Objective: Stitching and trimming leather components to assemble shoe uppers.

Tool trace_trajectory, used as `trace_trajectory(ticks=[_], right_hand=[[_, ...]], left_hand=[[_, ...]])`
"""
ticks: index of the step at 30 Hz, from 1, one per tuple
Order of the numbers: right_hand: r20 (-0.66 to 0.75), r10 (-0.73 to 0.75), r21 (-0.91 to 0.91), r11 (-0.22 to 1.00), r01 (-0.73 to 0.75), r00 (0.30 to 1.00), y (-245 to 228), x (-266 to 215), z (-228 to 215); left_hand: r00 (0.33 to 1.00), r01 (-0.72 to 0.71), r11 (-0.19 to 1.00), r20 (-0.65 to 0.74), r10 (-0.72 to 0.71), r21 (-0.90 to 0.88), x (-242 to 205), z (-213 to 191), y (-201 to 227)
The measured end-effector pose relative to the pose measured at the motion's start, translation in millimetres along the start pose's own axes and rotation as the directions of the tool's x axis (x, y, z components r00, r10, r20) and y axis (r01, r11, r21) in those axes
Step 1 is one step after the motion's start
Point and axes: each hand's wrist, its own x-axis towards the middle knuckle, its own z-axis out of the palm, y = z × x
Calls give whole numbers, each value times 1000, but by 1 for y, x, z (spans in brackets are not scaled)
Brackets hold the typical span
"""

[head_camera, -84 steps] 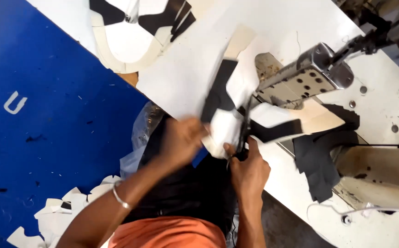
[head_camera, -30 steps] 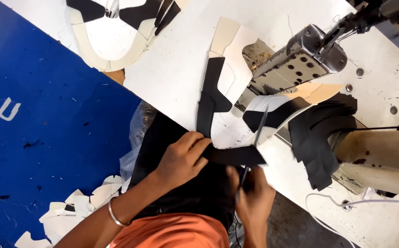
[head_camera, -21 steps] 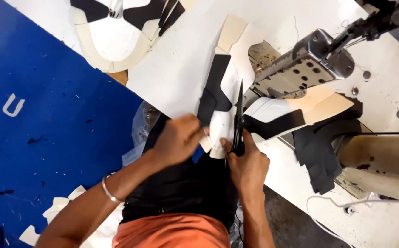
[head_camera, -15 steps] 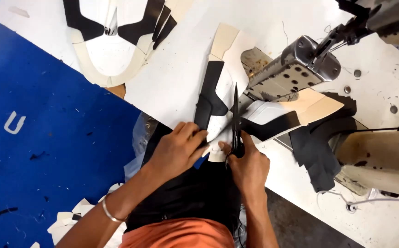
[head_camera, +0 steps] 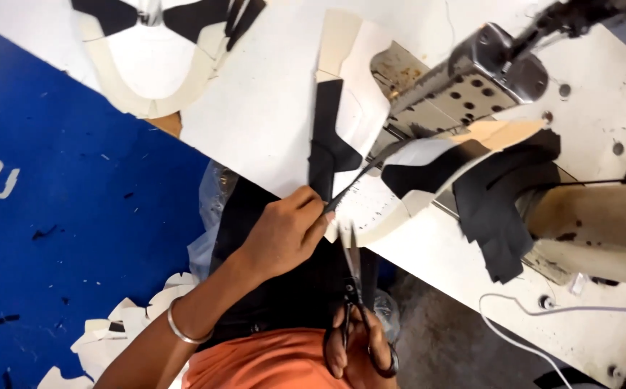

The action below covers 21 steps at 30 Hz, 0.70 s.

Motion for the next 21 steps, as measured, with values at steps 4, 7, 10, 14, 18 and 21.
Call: trace_trajectory(ticks=[4, 7, 10, 14, 18, 21], right_hand=[[64, 128, 125, 983, -135, 990, -5, 8, 4], [84, 155, 179, 969, -168, 984, -3, 10, 0], [62, 166, 272, 946, -176, 984, 2, 6, -21], [-11, 227, 376, 903, -206, 974, 5, 1, -48], [54, 237, 249, 938, -243, 970, -1, 4, -52], [45, 263, 265, 927, -266, 964, -9, -2, -57]], left_hand=[[1000, 6, 999, -2, -6, 36, 0, 0, 2], [999, -18, 998, -25, 20, 55, -5, -2, 2], [991, -111, 991, -62, 116, 80, -15, -1, -3], [955, -276, 949, -69, 289, 154, -22, 1, -11], [949, -292, 942, -72, 307, 168, -20, 0, -8], [966, -203, 974, -142, 216, 99, -20, 1, -4]])
